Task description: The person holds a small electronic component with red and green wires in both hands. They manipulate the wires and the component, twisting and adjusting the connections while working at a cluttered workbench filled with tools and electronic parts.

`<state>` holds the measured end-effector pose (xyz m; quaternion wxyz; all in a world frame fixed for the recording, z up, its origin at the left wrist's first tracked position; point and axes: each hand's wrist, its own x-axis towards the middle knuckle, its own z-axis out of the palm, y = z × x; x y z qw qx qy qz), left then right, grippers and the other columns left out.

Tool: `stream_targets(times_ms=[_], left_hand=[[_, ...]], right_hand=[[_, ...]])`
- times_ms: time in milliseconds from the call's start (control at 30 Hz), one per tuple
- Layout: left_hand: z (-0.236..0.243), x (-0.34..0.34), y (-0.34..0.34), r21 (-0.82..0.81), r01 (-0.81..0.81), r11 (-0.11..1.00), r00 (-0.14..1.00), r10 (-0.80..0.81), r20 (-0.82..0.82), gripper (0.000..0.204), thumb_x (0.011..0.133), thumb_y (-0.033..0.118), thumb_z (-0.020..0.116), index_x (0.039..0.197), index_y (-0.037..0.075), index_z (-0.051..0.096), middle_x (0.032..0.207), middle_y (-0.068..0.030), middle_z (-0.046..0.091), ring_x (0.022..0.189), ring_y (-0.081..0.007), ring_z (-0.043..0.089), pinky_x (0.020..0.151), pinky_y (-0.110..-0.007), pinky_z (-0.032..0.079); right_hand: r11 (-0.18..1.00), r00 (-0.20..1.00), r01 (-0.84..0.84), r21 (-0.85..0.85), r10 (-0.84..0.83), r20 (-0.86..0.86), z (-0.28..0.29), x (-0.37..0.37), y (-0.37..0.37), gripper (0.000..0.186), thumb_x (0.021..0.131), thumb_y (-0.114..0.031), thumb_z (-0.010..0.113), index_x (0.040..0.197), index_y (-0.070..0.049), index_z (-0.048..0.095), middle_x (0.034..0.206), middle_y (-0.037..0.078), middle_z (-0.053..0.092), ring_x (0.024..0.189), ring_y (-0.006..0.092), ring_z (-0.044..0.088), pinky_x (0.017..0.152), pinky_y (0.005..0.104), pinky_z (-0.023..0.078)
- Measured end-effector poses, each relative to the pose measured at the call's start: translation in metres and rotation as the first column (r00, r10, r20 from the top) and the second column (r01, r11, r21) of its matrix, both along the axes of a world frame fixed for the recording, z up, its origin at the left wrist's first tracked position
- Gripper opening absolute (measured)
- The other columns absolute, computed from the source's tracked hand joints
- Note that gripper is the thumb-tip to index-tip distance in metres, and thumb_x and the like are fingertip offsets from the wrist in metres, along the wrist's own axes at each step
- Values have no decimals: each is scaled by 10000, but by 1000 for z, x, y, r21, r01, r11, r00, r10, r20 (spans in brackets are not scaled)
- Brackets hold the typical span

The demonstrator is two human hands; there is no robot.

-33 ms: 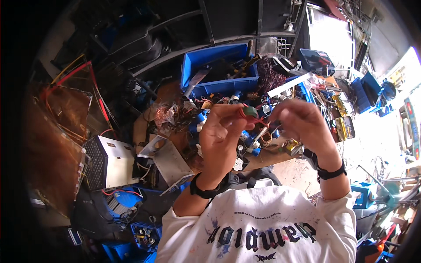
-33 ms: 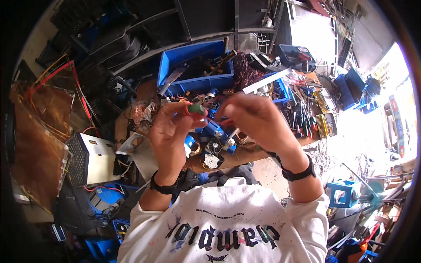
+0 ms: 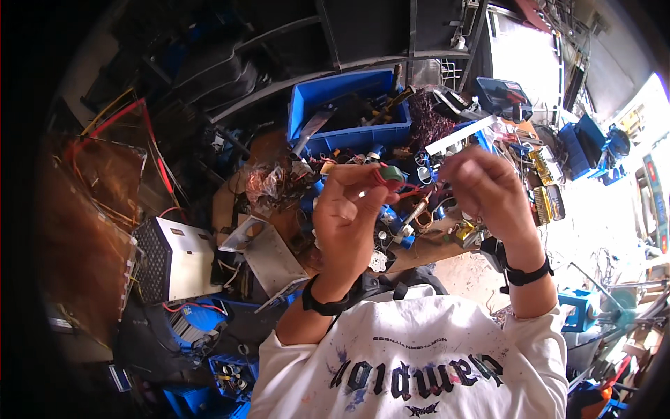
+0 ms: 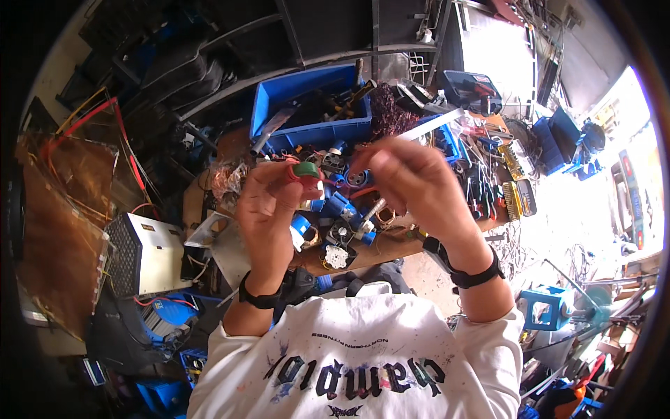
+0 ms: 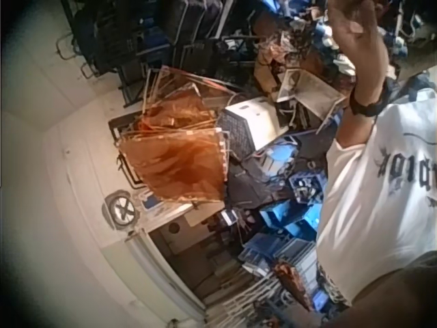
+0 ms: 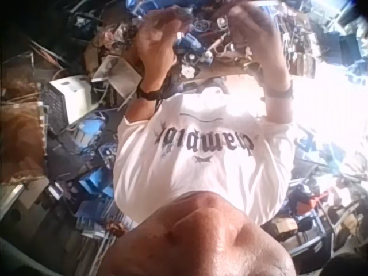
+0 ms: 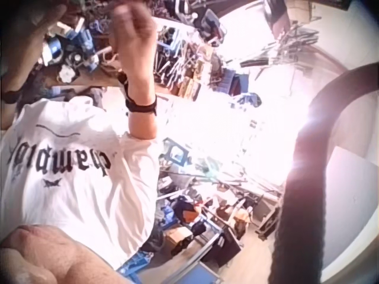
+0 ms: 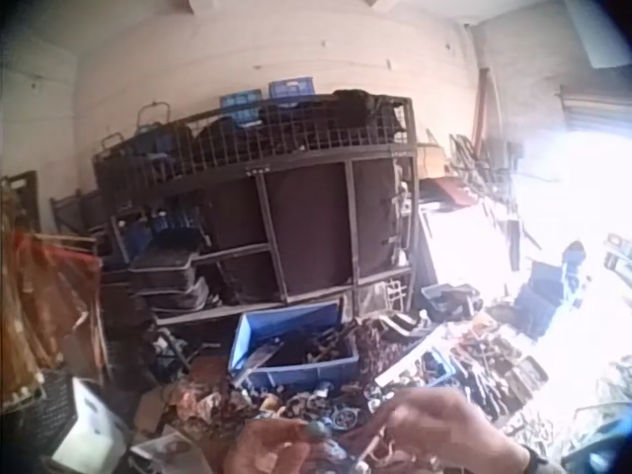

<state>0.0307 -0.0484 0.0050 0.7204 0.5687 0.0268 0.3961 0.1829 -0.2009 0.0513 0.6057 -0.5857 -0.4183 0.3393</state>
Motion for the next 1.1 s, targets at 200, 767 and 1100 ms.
stream_targets(times_ms=[200,767,1100], left_hand=[[1,2,3,-98,37,994,999,-39,-23,243,916,-5,607,1152,-11,550,1105,-102,614,977,-189,648,788,-312,567],[-4,8,-7,69,-77,995,997,77,1,288,851,-68,663,1120,-5,582,1070,-81,585,972,-153,612,814,-295,554],[-15,8,-12,349,-196,916,980,170,106,331,788,-134,671,1088,-11,604,1131,-128,584,1012,-188,602,873,-297,509]], right_hand=[[909,859,226,351,-16,-512,-14,6,8,289,1051,-234,383,1182,-49,562,657,-8,489,568,63,434,490,217,320],[956,925,245,-160,-181,335,4,-33,7,191,822,-153,713,890,22,677,675,84,656,609,68,591,573,254,477],[963,972,234,-136,-227,64,-4,-32,13,206,825,-136,737,922,22,647,702,17,625,652,29,535,568,237,441]])
